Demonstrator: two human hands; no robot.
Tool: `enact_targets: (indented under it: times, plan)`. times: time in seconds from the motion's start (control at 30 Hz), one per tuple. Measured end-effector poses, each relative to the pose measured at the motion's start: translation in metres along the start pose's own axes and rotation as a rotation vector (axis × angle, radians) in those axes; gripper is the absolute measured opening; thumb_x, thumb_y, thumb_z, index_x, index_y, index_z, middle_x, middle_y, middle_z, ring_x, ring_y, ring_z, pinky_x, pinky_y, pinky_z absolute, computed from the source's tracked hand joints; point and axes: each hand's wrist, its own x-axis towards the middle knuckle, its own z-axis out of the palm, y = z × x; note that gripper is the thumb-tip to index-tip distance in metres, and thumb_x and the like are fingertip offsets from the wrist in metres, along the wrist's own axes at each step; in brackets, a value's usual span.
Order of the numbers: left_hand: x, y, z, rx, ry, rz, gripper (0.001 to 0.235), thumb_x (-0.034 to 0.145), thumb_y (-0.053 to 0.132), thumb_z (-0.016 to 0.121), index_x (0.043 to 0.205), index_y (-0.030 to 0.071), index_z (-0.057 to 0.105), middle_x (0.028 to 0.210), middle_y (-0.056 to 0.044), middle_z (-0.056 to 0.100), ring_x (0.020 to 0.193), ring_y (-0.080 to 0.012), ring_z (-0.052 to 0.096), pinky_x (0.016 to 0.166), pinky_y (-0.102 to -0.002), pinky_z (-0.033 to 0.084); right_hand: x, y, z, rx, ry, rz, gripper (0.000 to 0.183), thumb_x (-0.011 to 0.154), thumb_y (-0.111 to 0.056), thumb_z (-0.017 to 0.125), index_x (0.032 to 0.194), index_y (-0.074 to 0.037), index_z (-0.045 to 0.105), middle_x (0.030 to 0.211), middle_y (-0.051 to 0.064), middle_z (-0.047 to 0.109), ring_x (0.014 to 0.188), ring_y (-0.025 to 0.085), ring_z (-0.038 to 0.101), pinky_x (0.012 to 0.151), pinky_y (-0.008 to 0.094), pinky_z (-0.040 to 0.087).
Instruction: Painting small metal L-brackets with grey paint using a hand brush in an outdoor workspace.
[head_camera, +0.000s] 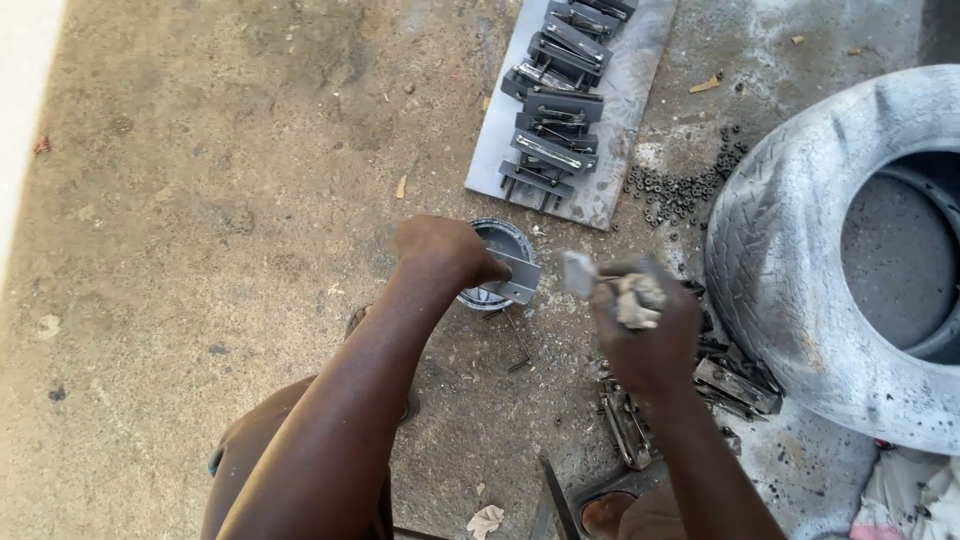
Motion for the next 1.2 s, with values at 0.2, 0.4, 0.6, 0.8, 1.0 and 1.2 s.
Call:
enact_targets:
  times: [0.2, 0.4, 0.6, 0.8, 1.0, 1.2]
  plan:
    - [0.003, 0.004, 0.004, 0.081, -0.014, 0.004, 0.081, 0.083, 0.075, 0.066, 0.127, 0.007, 0.072, 0.110, -0.019, 0.076, 0.108, -0.0365, 0.072, 0.083, -0.052, 0.060, -0.011, -0.024, 0.024, 0.148, -0.031, -0.024, 0.015, 0.088, -0.004, 0.072, 0.102, -0.010, 0.076, 0.088, 0.015, 0.076, 0.084, 0.037, 0.075, 0.076, 0.044, 0.057]
    - [-0.003, 0.000, -0.008, 0.046, 0.015, 0.012, 0.082, 0.083, 0.077, 0.064, 0.127, 0.008, 0.072, 0.109, -0.018, 0.076, 0.109, -0.0359, 0.072, 0.084, -0.051, 0.060, -0.001, 0.003, -0.004, -0.076, 0.005, -0.001, 0.017, 0.088, -0.006, 0.073, 0.103, -0.013, 0.075, 0.084, 0.015, 0.073, 0.084, 0.039, 0.072, 0.076, 0.047, 0.056]
    - [-0.009, 0.001, -0.008, 0.026, 0.071, 0.010, 0.076, 0.083, 0.073, 0.066, 0.121, 0.009, 0.075, 0.107, -0.016, 0.077, 0.107, -0.0348, 0.073, 0.085, -0.050, 0.060, 0.007, 0.005, -0.015, 0.383, 0.075, 0.402, 0.016, 0.099, -0.017, 0.066, 0.112, -0.009, 0.060, 0.092, 0.011, 0.068, 0.075, 0.019, 0.065, 0.068, 0.036, 0.056]
    - [-0.005, 0.010, 0.002, -0.016, 0.125, 0.049, 0.078, 0.078, 0.076, 0.069, 0.115, 0.007, 0.077, 0.102, -0.016, 0.078, 0.104, -0.0348, 0.074, 0.082, -0.048, 0.061, 0.011, -0.024, 0.007, 0.387, -0.130, 0.590, 0.019, 0.104, -0.025, 0.061, 0.111, -0.007, 0.061, 0.085, 0.008, 0.070, 0.068, 0.017, 0.069, 0.058, 0.034, 0.054]
    - [-0.003, 0.004, 0.002, -0.057, 0.149, 0.021, 0.069, 0.078, 0.068, 0.073, 0.111, 0.007, 0.078, 0.097, -0.015, 0.078, 0.099, -0.0341, 0.075, 0.077, -0.047, 0.062, 0.016, 0.008, -0.018, 0.308, 0.010, 0.496, 0.019, 0.104, -0.018, 0.063, 0.114, -0.003, 0.055, 0.086, 0.015, 0.064, 0.069, 0.024, 0.068, 0.064, 0.043, 0.052]
    - [-0.007, 0.008, 0.006, -0.092, 0.188, 0.060, 0.072, 0.077, 0.067, 0.076, 0.110, 0.002, 0.077, 0.095, -0.018, 0.077, 0.097, -0.0361, 0.075, 0.075, -0.047, 0.062, 0.011, -0.039, 0.000, 0.366, -0.106, 0.556, 0.025, 0.101, -0.024, 0.066, 0.116, -0.003, 0.065, 0.086, 0.014, 0.072, 0.064, 0.021, 0.072, 0.060, 0.039, 0.055]
